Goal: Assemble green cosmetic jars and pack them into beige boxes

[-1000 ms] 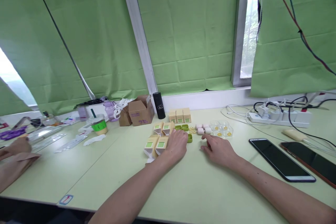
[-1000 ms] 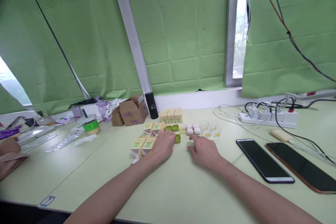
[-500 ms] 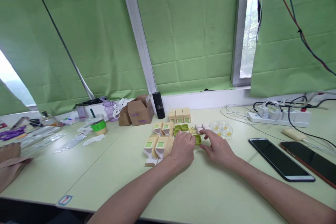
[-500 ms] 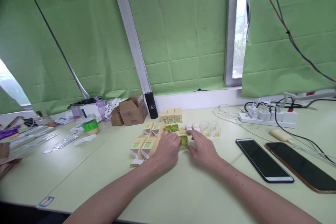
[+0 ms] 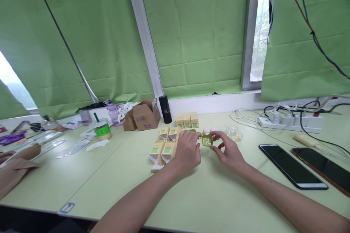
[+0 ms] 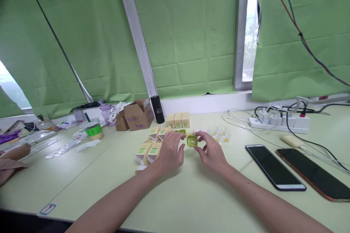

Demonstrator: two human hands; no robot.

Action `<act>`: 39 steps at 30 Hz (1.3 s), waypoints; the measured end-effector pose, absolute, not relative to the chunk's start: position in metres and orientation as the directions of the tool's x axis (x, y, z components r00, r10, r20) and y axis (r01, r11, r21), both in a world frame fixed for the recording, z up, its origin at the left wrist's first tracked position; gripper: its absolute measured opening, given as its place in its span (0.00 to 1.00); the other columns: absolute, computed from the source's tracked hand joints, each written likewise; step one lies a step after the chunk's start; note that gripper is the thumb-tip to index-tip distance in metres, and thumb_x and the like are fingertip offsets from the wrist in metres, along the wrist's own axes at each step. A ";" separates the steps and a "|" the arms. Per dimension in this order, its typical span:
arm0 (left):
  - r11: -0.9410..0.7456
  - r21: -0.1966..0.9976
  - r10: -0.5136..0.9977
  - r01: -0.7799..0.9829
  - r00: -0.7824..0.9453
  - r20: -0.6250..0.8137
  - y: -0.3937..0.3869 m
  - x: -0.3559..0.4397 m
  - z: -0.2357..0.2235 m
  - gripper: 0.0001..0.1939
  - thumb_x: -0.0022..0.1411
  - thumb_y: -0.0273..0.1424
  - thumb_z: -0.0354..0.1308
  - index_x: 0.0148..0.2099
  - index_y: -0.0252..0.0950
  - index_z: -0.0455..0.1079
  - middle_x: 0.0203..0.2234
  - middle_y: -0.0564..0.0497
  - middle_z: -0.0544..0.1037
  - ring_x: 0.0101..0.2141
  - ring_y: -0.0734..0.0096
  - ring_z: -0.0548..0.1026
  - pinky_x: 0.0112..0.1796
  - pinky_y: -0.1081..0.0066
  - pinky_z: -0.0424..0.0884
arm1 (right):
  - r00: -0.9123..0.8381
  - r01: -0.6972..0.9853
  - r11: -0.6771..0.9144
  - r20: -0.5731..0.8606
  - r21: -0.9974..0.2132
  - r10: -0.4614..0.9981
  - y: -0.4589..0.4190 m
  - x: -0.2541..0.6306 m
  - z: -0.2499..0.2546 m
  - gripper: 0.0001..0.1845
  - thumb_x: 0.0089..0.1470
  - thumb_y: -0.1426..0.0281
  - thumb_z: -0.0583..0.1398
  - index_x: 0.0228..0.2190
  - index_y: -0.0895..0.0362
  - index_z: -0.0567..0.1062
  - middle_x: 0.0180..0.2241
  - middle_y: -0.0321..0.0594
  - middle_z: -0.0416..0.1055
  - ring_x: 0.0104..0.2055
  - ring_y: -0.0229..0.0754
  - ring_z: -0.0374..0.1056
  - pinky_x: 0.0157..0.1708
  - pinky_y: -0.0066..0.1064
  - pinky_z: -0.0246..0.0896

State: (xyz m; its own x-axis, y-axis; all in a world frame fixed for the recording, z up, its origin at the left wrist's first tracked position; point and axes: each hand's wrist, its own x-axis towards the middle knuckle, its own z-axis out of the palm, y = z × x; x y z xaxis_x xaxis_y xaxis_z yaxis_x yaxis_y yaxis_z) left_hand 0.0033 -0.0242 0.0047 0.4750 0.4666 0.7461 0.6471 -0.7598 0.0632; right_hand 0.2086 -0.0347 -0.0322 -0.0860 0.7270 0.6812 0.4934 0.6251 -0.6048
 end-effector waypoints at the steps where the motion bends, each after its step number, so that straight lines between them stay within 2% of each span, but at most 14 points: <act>1: -0.765 0.076 0.461 0.639 0.462 0.758 -0.023 0.003 0.005 0.19 0.58 0.20 0.55 0.52 0.38 0.65 0.43 0.44 0.79 0.44 0.54 0.75 0.45 0.54 0.66 | -0.078 0.477 0.634 0.689 -0.608 0.720 -0.037 0.208 -0.030 0.20 0.59 0.70 0.59 0.53 0.49 0.68 0.51 0.43 0.75 0.47 0.47 0.74 0.35 0.37 0.76; 4: -0.793 0.088 0.428 0.603 0.447 0.785 -0.023 0.002 0.004 0.22 0.59 0.20 0.55 0.55 0.39 0.64 0.46 0.43 0.79 0.47 0.53 0.75 0.48 0.53 0.68 | -0.062 0.436 0.653 0.703 -0.619 0.709 -0.043 0.205 -0.025 0.19 0.61 0.69 0.59 0.54 0.49 0.69 0.51 0.45 0.74 0.47 0.48 0.73 0.36 0.38 0.76; 8: -0.824 0.078 0.378 0.561 0.442 0.813 -0.025 0.002 0.003 0.20 0.63 0.21 0.54 0.56 0.40 0.64 0.51 0.42 0.79 0.51 0.53 0.76 0.50 0.52 0.69 | -0.046 0.394 0.673 0.718 -0.626 0.694 -0.047 0.202 -0.023 0.19 0.62 0.68 0.58 0.55 0.49 0.69 0.53 0.47 0.73 0.47 0.48 0.73 0.35 0.39 0.76; 14: -0.827 0.069 0.360 0.558 0.431 0.828 -0.026 0.003 0.002 0.15 0.68 0.24 0.54 0.55 0.40 0.66 0.49 0.43 0.81 0.49 0.55 0.78 0.50 0.52 0.71 | -0.037 0.371 0.699 0.742 -0.612 0.669 -0.049 0.201 -0.023 0.18 0.63 0.69 0.59 0.55 0.49 0.68 0.53 0.46 0.72 0.47 0.47 0.72 0.34 0.37 0.75; 21: -0.832 0.052 0.336 0.553 0.426 0.840 -0.025 0.003 0.002 0.15 0.69 0.25 0.55 0.56 0.40 0.65 0.49 0.43 0.81 0.49 0.56 0.78 0.49 0.54 0.71 | -0.044 0.362 0.705 0.744 -0.610 0.667 -0.050 0.202 -0.023 0.17 0.66 0.66 0.58 0.55 0.49 0.67 0.53 0.46 0.72 0.47 0.46 0.72 0.35 0.36 0.75; 31: -0.810 0.102 0.401 0.578 0.418 0.815 -0.027 0.004 0.003 0.16 0.70 0.28 0.55 0.58 0.40 0.66 0.50 0.44 0.81 0.50 0.55 0.77 0.51 0.53 0.71 | -0.026 0.369 0.686 0.730 -0.628 0.683 -0.047 0.201 -0.027 0.16 0.68 0.61 0.55 0.55 0.49 0.66 0.53 0.48 0.73 0.48 0.47 0.74 0.35 0.35 0.75; 39: -0.782 0.228 0.511 0.580 0.387 0.768 -0.026 0.006 0.002 0.15 0.71 0.33 0.56 0.58 0.40 0.67 0.48 0.43 0.80 0.48 0.56 0.76 0.49 0.54 0.71 | 0.000 0.371 0.596 0.641 -0.713 0.767 -0.045 0.201 -0.025 0.19 0.69 0.55 0.53 0.55 0.51 0.64 0.47 0.49 0.79 0.45 0.49 0.77 0.32 0.35 0.73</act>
